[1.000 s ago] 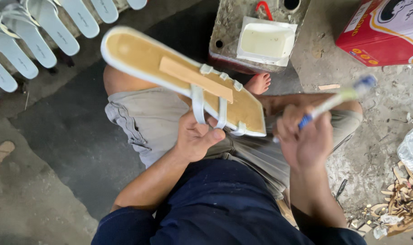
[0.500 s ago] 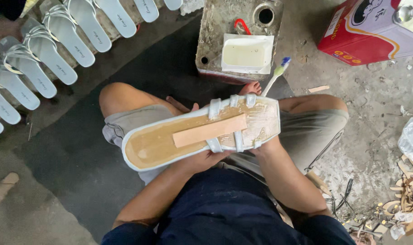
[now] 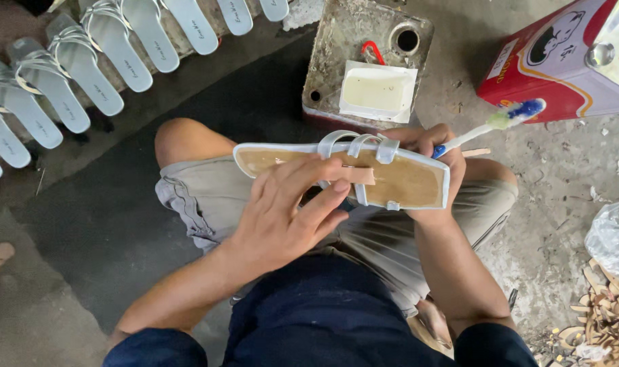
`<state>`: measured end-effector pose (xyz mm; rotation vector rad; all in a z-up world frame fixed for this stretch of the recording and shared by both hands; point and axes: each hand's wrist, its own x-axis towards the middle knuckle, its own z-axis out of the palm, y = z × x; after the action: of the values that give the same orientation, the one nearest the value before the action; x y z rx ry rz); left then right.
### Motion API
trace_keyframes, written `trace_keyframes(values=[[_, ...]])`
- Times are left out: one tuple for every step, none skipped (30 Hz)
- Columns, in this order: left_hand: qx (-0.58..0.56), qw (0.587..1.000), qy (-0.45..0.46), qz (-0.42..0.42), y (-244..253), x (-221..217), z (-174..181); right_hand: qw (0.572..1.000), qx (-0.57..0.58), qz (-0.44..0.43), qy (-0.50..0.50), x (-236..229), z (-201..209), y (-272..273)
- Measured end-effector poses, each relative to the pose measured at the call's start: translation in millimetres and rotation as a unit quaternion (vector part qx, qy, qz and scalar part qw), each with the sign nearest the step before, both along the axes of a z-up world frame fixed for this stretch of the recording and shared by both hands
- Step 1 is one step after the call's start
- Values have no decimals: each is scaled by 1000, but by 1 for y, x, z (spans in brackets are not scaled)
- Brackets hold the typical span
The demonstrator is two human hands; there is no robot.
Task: The person sits on the floor and applies glue to the sole of a white sandal using a toothbrush. They repeatedly dip the brush into a container of glue and spread it across the sandal's sole, then place the sandal on a nearby pile.
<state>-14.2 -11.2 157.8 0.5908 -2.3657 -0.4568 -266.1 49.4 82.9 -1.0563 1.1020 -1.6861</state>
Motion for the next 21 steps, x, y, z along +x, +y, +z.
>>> trace_keyframes(values=[[-1, 1000, -1, -6, -5, -3, 3, 1000, -14, 4, 16, 1, 3, 0], [-2, 1000, -3, -12, -10, -6, 4, 999, -28, 8, 31, 1, 6, -2], [-12, 1000, 1, -13, -14, -10, 5, 999, -33, 12, 32, 1, 9, -2], [-21, 1000, 5, -14, -16, -15, 4, 999, -38, 15, 31, 1, 12, -2], [-26, 1000, 5, -16, -18, -15, 5, 998, -42, 19, 30, 2, 14, -2], [-32, 999, 5, -20, -20, -16, 5, 998, -45, 20, 24, 2, 16, -3], [-35, 999, 1, -24, -21, -15, 5, 998, -48, 22, 18, 3, 18, -3], [-39, 999, -2, -28, -23, -15, 5, 998, -52, 23, 12, 3, 20, -4], [-46, 999, -1, -29, -24, -15, 4, 998, -55, 27, 14, 3, 21, -5], [-51, 998, -1, -29, -25, -15, 3, 998, -57, 30, 16, 2, 23, -5], [-57, 998, 0, -30, -25, -15, 3, 997, -60, 34, 17, 2, 24, -5], [-65, 997, -1, -29, -26, -14, 2, 997, -60, 34, 25, 1, 24, -5], [-73, 997, -2, -28, -26, -14, 2, 997, -60, 33, 32, 1, 23, -5], [-81, 996, -3, -27, -26, -13, 2, 997, -61, 32, 39, 0, 22, -5], [-84, 996, -3, -19, -27, -14, 2, 997, -57, 39, 31, -1, 20, -5], [-89, 996, -4, -12, -28, -16, 1, 997, -54, 45, 21, -2, 17, -6], [-94, 996, -4, -5, -28, -18, 0, 997, -52, 51, 12, -5, 13, -5], [-55, 998, -25, 13, -31, -19, 0, 998, -36, 25, 51, -8, 9, -5], [-15, 998, -47, 31, -33, -20, -1, 996, -21, 0, 89, -14, 6, -3], [21, 996, -69, 47, -38, -21, -4, 995, -9, -26, 98, -22, 2, -2], [35, 995, -72, 68, -47, -21, -9, 993, 3, -51, 106, -29, -3, 0]])
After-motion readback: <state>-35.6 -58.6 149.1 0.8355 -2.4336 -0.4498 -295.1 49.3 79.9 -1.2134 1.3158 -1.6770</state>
